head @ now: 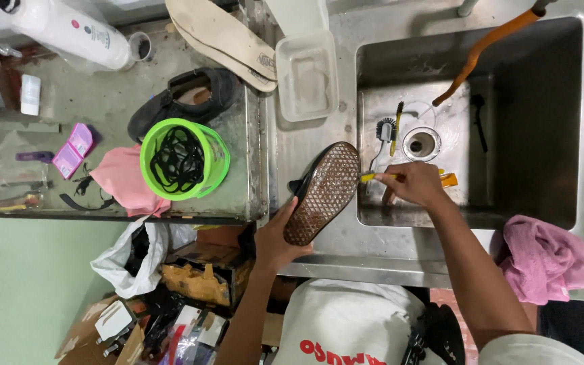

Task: The person scrubs the sole of a black shoe with a sponge and rinses it under running water. They then use a yellow brush to scrub the sole again and rinse it once more. The person repeats the brushing and rinsing steps on the same shoe.

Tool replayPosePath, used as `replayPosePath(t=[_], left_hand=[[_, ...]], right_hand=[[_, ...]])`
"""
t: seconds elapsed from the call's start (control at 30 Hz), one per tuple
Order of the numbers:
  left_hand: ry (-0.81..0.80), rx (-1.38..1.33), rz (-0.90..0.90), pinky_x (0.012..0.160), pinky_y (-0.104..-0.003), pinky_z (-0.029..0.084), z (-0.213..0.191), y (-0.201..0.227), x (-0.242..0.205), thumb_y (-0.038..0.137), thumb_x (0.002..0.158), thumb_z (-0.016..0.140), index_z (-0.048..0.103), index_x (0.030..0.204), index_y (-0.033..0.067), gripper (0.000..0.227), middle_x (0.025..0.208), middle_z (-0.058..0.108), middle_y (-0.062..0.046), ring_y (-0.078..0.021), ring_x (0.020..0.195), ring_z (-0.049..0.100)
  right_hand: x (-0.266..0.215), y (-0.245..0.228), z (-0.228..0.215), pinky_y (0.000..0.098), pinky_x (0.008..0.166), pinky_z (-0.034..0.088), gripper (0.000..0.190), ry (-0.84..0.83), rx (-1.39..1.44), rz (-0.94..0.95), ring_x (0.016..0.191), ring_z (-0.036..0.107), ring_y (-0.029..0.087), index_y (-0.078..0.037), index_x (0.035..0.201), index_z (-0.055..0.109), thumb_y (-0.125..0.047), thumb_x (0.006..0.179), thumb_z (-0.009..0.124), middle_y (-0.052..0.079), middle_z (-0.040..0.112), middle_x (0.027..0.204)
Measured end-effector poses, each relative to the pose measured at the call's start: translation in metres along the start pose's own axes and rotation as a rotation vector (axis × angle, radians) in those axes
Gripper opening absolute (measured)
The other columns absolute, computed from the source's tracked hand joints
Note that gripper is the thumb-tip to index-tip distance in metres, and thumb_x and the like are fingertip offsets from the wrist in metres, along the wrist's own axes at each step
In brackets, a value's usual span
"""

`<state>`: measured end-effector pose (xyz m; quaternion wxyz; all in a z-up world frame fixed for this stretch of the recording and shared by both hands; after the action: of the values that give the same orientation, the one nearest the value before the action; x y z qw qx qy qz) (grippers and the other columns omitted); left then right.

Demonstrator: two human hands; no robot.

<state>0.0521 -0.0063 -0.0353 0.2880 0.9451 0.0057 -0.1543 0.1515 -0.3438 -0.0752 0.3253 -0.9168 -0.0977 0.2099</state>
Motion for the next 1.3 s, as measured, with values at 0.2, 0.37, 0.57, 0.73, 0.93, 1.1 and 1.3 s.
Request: replayPosePath(t=[0.2,0.37,0.57,0.73,0.93,1.1,1.3], left_hand=[[-0.024,-0.073,-0.014,0.110,-0.055,0.050,-0.003,0.005,0.002,0.052,0.059,0.097,0.040,0.168,0.0481,0.123,0.159,0.061,-0.003,-0.0437,0.134,0.064],[-0.027,-0.093,-0.005,0.111,-0.058,0.049,0.002,-0.004,-0.008,0.051,0.063,0.095,0.039,0.168,0.0444,0.119,0.159,0.059,-0.004,-0.0431,0.136,0.061],[-0.026,0.299,0.010,0.118,-0.051,0.045,0.005,0.028,0.004,0.055,0.067,0.091,0.032,0.172,0.0335,0.122,0.167,0.048,-0.005,-0.0312,0.145,0.055],[0.095,0.331,0.133,0.115,-0.056,0.047,0.019,0.077,0.026,0.040,0.065,0.090,0.026,0.175,0.0199,0.128,0.170,0.040,-0.017,-0.0379,0.143,0.054],[0.098,0.326,0.109,0.103,-0.051,0.058,0.015,0.084,0.033,0.045,0.071,0.085,0.024,0.175,0.0296,0.121,0.171,0.038,-0.016,-0.0388,0.138,0.061],[0.120,0.314,0.155,0.099,-0.047,0.062,0.011,0.085,0.032,0.044,0.069,0.088,0.028,0.174,0.0296,0.122,0.171,0.041,-0.013,-0.0362,0.132,0.065],[0.149,0.305,0.154,0.094,-0.044,0.065,0.013,0.077,0.033,0.045,0.061,0.093,0.030,0.173,0.0329,0.129,0.170,0.045,-0.006,-0.0302,0.132,0.066]], right_hand=[[0.006,0.003,0.011,0.0497,0.084,0.062,0.038,-0.008,0.030,0.066,0.082,0.078,0.039,-0.040,0.085,0.082,-0.074,0.089,0.066,0.004,0.077,0.066],[0.015,0.059,-0.001,0.0517,0.098,0.059,0.044,-0.055,-0.027,0.330,0.101,0.078,0.041,-0.037,0.091,0.083,-0.073,0.098,0.058,0.008,0.082,0.086],[-0.031,0.016,0.001,0.0645,0.091,0.051,0.074,0.104,0.488,0.258,0.095,0.072,0.052,-0.023,0.171,0.025,-0.012,0.104,0.055,0.022,0.074,0.091],[-0.043,-0.037,0.015,0.0452,0.080,0.057,0.063,0.251,0.521,0.193,0.076,0.072,0.035,-0.032,0.166,0.051,-0.011,0.106,0.055,0.020,0.072,0.072],[-0.056,-0.047,0.037,0.0352,0.076,0.059,0.062,0.338,0.522,0.252,0.078,0.071,0.020,-0.034,0.158,0.061,0.000,0.106,0.057,0.026,0.082,0.103],[-0.031,-0.033,0.042,0.0415,0.091,0.057,0.063,0.400,0.478,0.221,0.092,0.077,0.035,-0.028,0.155,0.066,0.003,0.100,0.060,0.027,0.081,0.105],[-0.005,0.003,0.057,0.0459,0.100,0.051,0.065,0.382,0.313,0.166,0.096,0.078,0.039,-0.037,0.150,0.068,-0.004,0.093,0.066,0.023,0.079,0.108]])
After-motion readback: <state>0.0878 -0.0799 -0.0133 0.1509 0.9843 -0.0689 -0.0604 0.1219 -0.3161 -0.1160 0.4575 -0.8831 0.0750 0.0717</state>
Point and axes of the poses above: each hand's wrist, its own x-axis towards the middle knuckle, its own z-axis out of the palm, y = z × x, the point moved 6 cm from there along x, towards the middle knuckle
